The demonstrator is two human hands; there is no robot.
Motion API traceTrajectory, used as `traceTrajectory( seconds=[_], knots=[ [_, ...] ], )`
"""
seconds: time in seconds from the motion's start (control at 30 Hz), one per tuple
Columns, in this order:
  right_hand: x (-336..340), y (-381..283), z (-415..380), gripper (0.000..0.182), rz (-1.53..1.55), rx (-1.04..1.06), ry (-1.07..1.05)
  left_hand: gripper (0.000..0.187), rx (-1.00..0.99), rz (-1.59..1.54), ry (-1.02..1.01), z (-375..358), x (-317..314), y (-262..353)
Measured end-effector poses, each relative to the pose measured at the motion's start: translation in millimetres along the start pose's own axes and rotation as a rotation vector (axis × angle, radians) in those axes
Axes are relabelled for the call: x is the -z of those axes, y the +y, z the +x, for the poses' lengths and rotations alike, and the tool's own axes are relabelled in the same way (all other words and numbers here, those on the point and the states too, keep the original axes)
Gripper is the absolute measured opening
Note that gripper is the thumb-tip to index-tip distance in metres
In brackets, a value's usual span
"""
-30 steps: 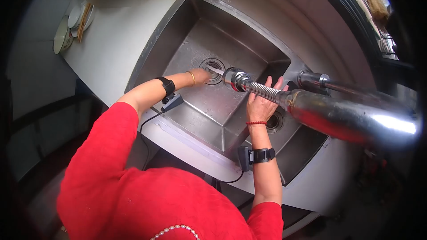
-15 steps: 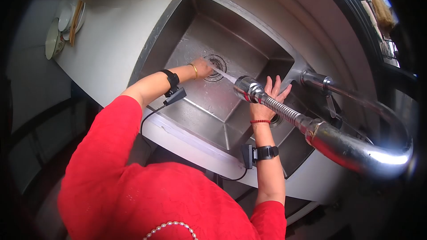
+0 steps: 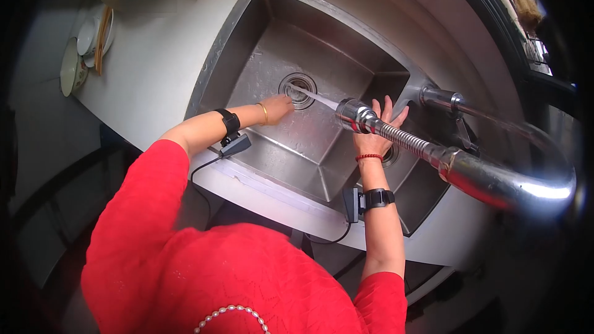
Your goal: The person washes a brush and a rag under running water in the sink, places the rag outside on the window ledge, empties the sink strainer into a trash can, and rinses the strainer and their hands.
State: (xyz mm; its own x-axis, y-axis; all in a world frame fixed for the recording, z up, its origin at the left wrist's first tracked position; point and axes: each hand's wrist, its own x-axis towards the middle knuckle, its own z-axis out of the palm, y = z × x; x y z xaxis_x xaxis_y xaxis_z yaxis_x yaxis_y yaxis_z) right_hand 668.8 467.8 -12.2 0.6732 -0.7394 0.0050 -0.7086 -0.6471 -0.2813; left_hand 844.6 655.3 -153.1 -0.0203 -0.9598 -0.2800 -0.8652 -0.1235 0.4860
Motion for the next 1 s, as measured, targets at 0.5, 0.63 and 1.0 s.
traceTrajectory(
  seconds=[0.5,0.63,1.0],
  knots=[
    [5,-3,5,0.054,-0.009,-0.003,-0.023,0.031,0.211,0.144,-0.11,29,-12,1],
    [6,-4,2,0.05,0.069,-0.004,0.015,0.022,0.207,0.3,-0.136,38,-4,15],
    [14,-13,4,0.042,-0.225,-0.008,-0.017,0.011,-0.263,0.553,0.212,-38,67,36]
  ],
)
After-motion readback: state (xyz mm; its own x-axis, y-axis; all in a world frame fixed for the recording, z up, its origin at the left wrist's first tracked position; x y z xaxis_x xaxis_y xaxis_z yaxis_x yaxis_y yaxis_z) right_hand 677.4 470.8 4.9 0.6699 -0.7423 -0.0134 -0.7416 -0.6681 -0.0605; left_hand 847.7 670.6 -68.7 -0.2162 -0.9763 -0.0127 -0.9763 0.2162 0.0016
